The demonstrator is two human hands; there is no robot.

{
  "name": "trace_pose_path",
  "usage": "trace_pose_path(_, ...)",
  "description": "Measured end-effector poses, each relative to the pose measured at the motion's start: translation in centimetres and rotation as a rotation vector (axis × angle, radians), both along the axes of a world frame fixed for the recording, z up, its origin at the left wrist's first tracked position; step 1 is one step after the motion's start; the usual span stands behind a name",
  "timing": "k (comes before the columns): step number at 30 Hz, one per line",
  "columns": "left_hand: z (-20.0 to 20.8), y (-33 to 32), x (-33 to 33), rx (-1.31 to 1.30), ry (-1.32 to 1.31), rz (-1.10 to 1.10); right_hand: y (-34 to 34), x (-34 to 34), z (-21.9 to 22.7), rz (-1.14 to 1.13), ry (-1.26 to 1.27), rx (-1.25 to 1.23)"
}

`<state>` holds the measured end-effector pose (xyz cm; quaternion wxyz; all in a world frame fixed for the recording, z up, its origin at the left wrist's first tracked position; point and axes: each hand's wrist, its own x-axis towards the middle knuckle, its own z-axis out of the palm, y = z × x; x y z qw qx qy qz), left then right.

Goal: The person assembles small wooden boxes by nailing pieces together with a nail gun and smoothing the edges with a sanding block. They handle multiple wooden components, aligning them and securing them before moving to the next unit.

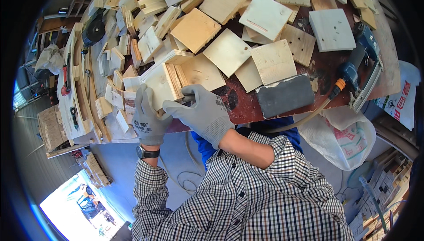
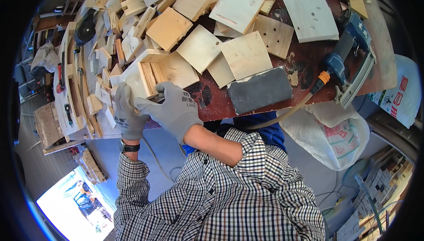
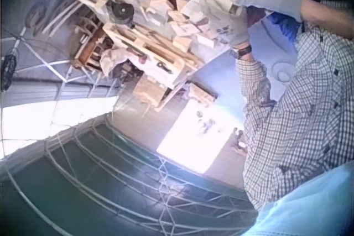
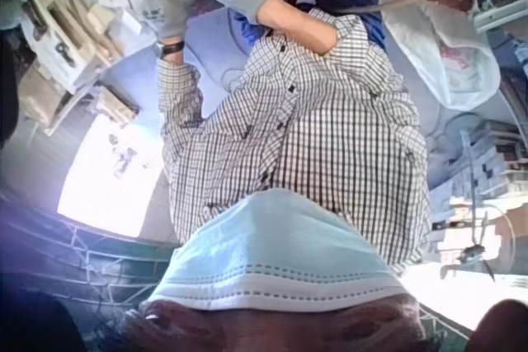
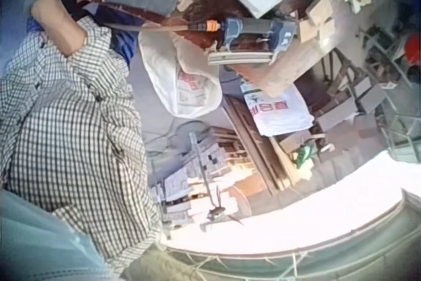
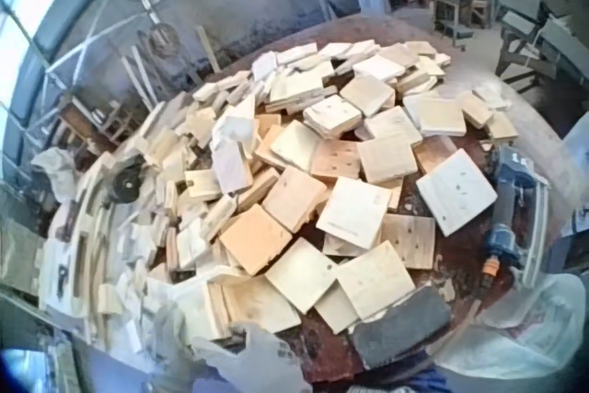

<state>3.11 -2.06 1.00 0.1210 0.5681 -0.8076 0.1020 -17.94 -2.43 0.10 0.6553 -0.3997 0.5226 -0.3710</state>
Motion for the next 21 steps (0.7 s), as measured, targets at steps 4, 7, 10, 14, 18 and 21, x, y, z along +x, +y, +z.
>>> trace_pose_path(4, -0.8, -0.1, 0.2, -0.021, 0.036, -0.016, -0.7, 0.8, 1.1, -0.055, 0.078, 0.070)
trace_pose_path(7, -1.0, 0.7, 0.5, 0.003, 0.086, 0.039, -0.8, 1.9, 0.5, -0.052, 0.083, 0.107)
trace_pose_path(10, -0.2, 1.4, -1.2, 0.045, 0.241, 0.177, -0.8, 2.5, 0.6, -0.122, 0.002, 0.122)
trace_pose_path(14, -0.4, 2.5, -1.4, 0.049, 0.392, 0.233, -1.1, 0.8, -0.3, -0.168, -0.204, 0.080)
trace_pose_path(18, -1.1, 5.2, -0.2, -0.067, 0.389, 0.316, 2.1, -5.5, 3.7, -0.173, -0.241, 0.123)
trace_pose_path(21, -0.3, 6.0, -1.3, -0.031, 0.491, 0.369, 5.4, -10.4, 4.8, -0.103, -0.104, 0.137)
